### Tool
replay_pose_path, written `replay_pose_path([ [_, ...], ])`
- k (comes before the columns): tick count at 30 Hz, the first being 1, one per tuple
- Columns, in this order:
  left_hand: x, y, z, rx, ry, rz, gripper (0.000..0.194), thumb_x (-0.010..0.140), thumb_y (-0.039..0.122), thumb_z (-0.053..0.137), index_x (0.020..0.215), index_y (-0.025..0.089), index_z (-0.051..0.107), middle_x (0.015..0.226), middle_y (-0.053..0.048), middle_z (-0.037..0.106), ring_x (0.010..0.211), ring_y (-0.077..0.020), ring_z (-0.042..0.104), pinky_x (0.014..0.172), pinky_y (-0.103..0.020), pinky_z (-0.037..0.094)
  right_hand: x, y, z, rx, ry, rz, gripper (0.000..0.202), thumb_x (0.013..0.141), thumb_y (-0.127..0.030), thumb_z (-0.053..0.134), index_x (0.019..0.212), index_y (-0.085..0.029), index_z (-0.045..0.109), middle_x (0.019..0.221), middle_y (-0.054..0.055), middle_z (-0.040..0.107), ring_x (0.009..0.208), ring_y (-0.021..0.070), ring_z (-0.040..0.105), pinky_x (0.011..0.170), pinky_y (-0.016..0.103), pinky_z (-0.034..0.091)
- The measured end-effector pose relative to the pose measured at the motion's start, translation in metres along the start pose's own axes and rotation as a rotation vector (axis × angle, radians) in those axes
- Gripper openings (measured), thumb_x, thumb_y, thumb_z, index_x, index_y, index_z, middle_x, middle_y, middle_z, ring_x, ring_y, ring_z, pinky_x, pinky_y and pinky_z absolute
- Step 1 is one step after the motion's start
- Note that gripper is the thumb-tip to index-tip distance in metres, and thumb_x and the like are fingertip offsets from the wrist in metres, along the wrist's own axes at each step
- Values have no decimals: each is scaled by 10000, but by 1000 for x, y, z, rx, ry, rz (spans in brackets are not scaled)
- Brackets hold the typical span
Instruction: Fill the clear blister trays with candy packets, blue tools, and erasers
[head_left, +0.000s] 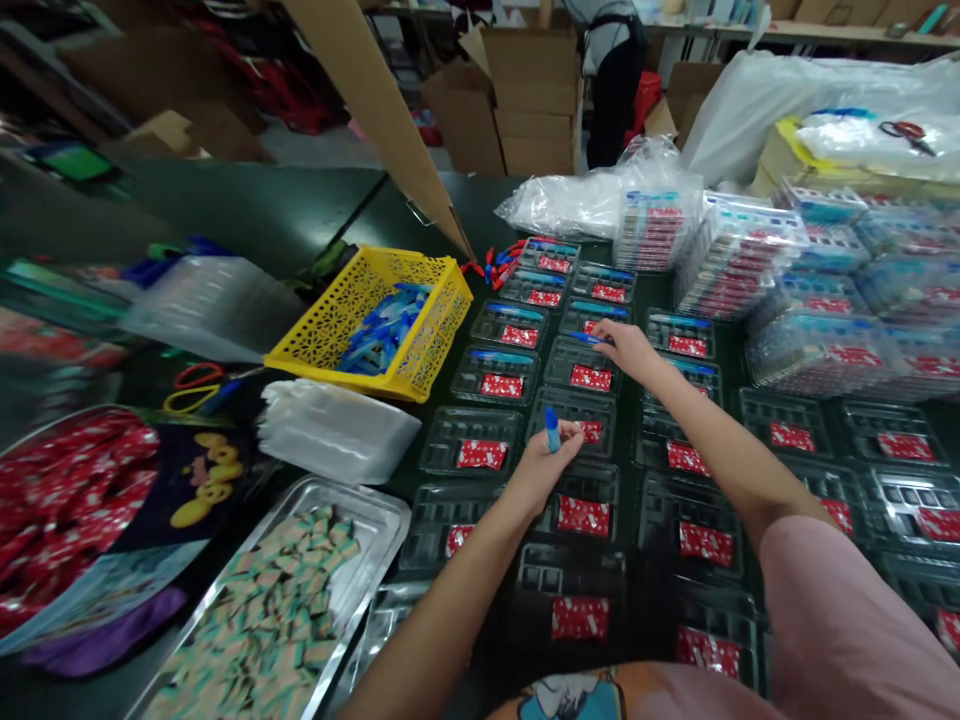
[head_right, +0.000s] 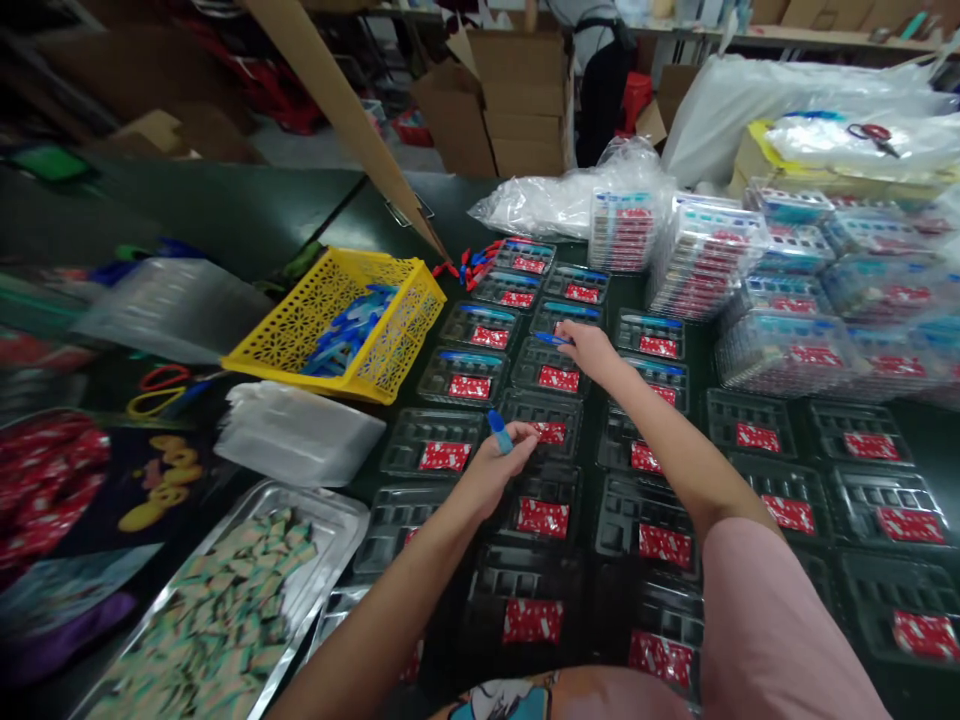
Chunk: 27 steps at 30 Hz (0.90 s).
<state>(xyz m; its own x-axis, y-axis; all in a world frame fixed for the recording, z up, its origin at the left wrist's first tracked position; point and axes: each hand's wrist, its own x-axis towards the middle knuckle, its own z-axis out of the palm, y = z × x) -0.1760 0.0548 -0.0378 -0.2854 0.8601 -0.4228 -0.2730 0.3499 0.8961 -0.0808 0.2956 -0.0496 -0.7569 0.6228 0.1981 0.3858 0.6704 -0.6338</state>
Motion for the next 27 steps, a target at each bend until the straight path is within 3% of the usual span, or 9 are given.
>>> replay_pose_path([
  [3,-8,-1,-14,100,-34,79,331,704,450,743,860,191,607,759,16,549,715,-130,475,690,-242,362,18,16,29,-112,-21,-30,137,807,-147,650,941,-165,675,954,86,662,893,204,591,850,341,463],
  [6,-13,-3,-34,115,-85,77,356,782,536,642,931,216,598,740,17,520,671,-130,434,640,-239,341,22,26,49,-182,0,-37,125,837,-186,632,939,-160,698,970,110,643,925,220,567,868,366,457],
  [9,-6,2,-56,77,-14,116,372,864,571,489,996,237,585,708,17,492,605,-133,387,579,-240,312,18,30,52,-195,25,-47,165,874,-226,590,964,-166,715,950,116,638,936,237,558,916,412,439],
  [12,16,13,-72,259,90,253,253,847,462,554,938,234,617,768,-4,543,706,-162,461,680,-254,374,6,24,40,-121,65,-86,204,892,-230,551,1018,-187,706,988,112,640,977,243,564,941,416,437],
  [15,45,23,-70,590,30,450,155,835,321,577,931,227,654,892,-36,588,890,-207,514,855,-313,393,-15,13,20,-19,84,-105,232,908,-239,510,1053,-195,687,1029,106,643,988,233,586,932,399,456],
  [18,73,21,-56,924,-32,618,167,842,243,586,969,221,691,974,-71,576,966,-231,497,901,-367,373,-43,2,1,5,89,-85,232,913,-261,502,1036,-192,686,995,95,653,920,217,613,874,376,483],
  [22,96,9,-43,1220,-28,654,169,855,249,604,962,234,733,980,-97,573,965,-255,460,831,-392,348,-75,-6,-18,-24,79,-53,242,922,-298,494,1023,-196,689,963,88,664,873,215,628,813,369,501],
  [27,100,-3,-41,1307,-40,651,245,913,226,510,1024,268,725,1015,-91,585,989,-248,464,846,-402,329,-97,-15,-24,-40,45,-54,258,933,-314,469,1044,-219,681,945,79,674,882,222,637,811,390,512],
])
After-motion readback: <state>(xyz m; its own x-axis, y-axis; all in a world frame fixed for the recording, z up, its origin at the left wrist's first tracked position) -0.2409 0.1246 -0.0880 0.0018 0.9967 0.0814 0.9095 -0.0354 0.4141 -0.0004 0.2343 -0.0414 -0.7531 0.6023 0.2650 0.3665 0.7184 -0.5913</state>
